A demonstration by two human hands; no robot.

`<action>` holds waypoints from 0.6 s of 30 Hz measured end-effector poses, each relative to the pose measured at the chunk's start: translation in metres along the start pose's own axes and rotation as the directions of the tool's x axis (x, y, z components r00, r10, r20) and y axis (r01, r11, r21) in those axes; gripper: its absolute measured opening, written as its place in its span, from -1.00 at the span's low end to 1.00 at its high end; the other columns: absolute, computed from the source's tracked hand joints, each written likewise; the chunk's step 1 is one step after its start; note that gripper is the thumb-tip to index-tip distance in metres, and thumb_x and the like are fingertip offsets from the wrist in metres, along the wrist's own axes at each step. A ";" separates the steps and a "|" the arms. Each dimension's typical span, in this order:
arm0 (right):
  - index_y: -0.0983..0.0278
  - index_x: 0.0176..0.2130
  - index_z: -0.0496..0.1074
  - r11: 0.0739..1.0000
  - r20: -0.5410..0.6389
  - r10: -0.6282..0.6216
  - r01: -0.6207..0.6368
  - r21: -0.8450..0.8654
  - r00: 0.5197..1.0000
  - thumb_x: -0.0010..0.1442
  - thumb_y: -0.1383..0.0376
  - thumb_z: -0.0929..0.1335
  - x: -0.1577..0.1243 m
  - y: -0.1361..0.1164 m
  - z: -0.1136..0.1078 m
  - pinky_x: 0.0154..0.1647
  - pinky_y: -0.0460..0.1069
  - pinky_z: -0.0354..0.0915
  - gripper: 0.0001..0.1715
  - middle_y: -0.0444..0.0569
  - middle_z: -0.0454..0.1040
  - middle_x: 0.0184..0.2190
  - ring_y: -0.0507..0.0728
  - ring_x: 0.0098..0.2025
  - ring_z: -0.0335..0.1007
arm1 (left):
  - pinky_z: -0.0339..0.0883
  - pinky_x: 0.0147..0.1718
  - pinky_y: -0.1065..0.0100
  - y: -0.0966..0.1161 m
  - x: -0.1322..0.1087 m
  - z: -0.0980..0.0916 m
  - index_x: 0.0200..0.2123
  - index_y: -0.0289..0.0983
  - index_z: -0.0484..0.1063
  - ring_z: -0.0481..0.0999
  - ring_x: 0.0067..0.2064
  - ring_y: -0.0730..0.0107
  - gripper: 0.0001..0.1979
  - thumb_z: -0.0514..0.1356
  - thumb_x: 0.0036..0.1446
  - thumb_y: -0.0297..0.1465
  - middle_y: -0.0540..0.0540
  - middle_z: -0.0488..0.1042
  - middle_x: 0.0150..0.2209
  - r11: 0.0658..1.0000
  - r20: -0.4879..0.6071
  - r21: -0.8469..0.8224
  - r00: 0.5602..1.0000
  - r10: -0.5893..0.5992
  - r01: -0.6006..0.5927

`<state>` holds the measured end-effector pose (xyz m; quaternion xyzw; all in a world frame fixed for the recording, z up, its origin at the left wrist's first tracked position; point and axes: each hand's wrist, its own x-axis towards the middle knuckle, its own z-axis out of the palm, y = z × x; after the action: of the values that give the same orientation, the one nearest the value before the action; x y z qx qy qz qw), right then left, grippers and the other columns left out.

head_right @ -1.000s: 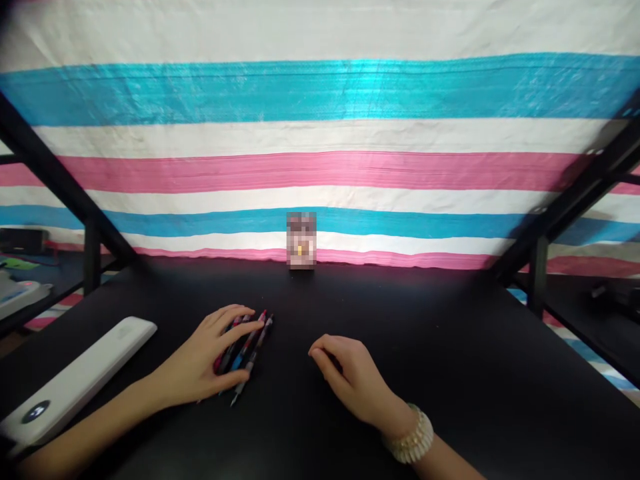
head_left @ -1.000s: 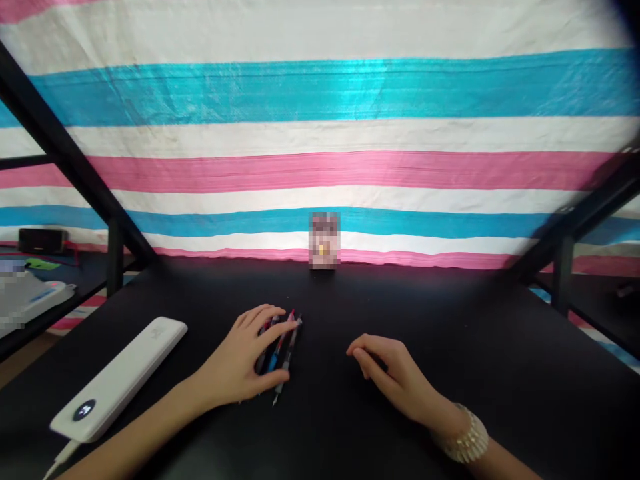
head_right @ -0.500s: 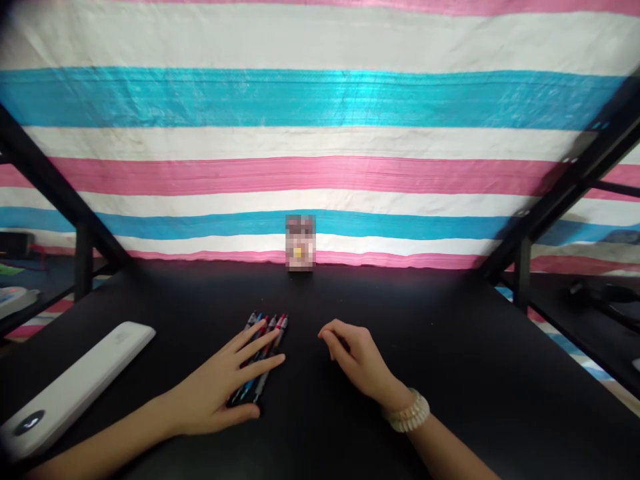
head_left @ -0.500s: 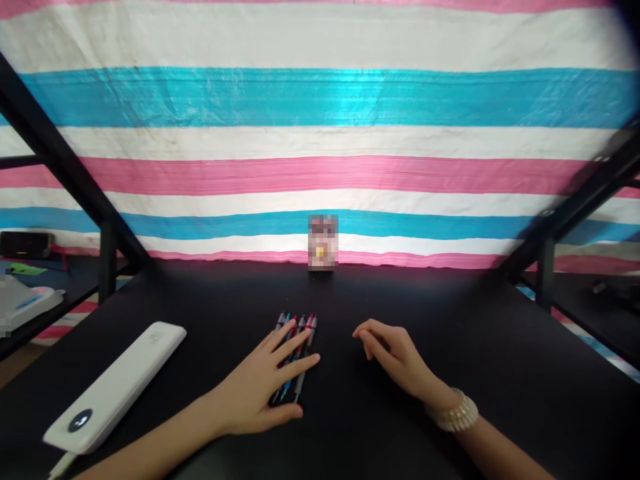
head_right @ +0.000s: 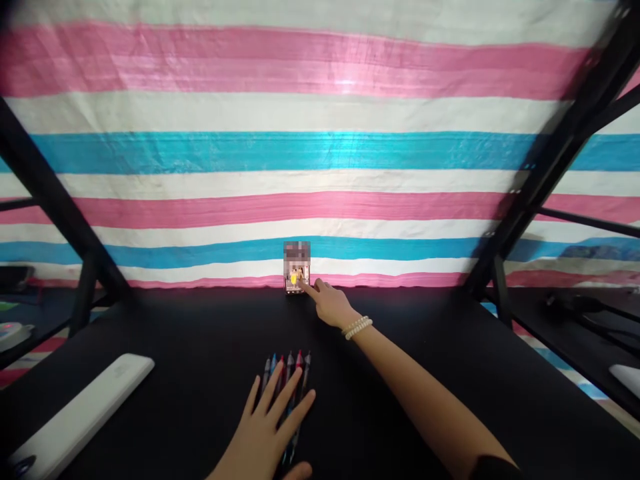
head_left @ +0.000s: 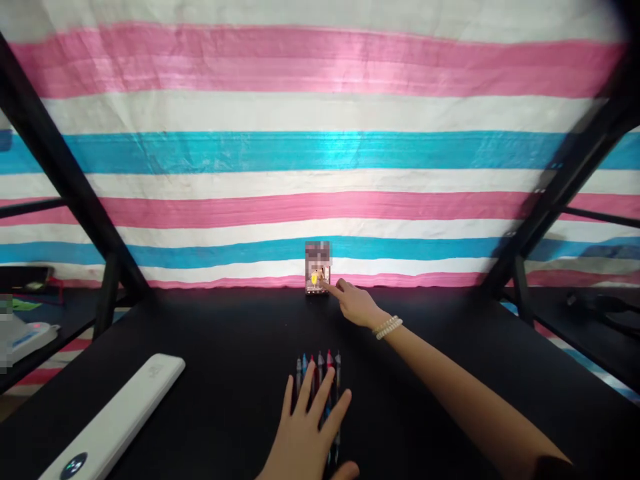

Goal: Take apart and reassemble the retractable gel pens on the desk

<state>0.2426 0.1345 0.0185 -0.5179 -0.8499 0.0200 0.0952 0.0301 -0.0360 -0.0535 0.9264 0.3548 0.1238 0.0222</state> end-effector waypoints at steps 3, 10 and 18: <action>0.22 0.23 0.29 0.999 -0.010 0.021 -0.022 -0.027 1.000 0.38 0.34 0.34 0.014 0.001 0.001 -0.07 0.15 0.44 -0.53 0.07 0.38 0.11 0.24 0.00 0.43 | 0.33 -0.10 -0.52 -0.006 0.000 0.012 0.42 -0.08 0.08 0.30 0.22 -0.67 -0.18 0.12 0.20 0.13 -0.47 0.29 0.31 0.990 -0.103 0.126 0.992 0.078 -0.065; 0.40 0.31 0.18 0.998 -0.131 0.013 -0.005 0.066 0.991 0.42 0.41 0.23 -0.003 -0.016 -0.028 -0.01 0.16 0.41 -0.48 0.28 0.41 0.07 0.28 0.04 0.43 | 0.35 0.04 -0.30 -0.011 -0.001 0.004 0.35 -0.13 0.23 0.38 0.22 -0.39 -0.26 0.17 0.21 0.07 -0.39 0.41 0.25 0.974 -0.239 0.196 0.958 0.158 -0.112; 0.06 -0.06 0.55 0.884 -0.210 -0.407 0.442 0.155 0.889 0.33 0.19 0.38 -0.083 -0.161 -0.029 0.04 0.11 0.39 -0.81 -0.06 0.54 -0.02 0.19 0.03 0.44 | 0.41 0.11 -0.03 0.007 0.046 -0.008 0.22 0.04 0.36 0.45 0.22 0.08 -0.62 0.06 0.38 -0.34 0.00 0.51 0.19 0.976 -0.313 0.128 0.927 0.208 -0.175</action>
<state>0.1437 -0.0153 0.0567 -0.3063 -0.9251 0.0385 0.2210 0.0655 -0.0113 -0.0347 0.9236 0.2671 0.2583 -0.0940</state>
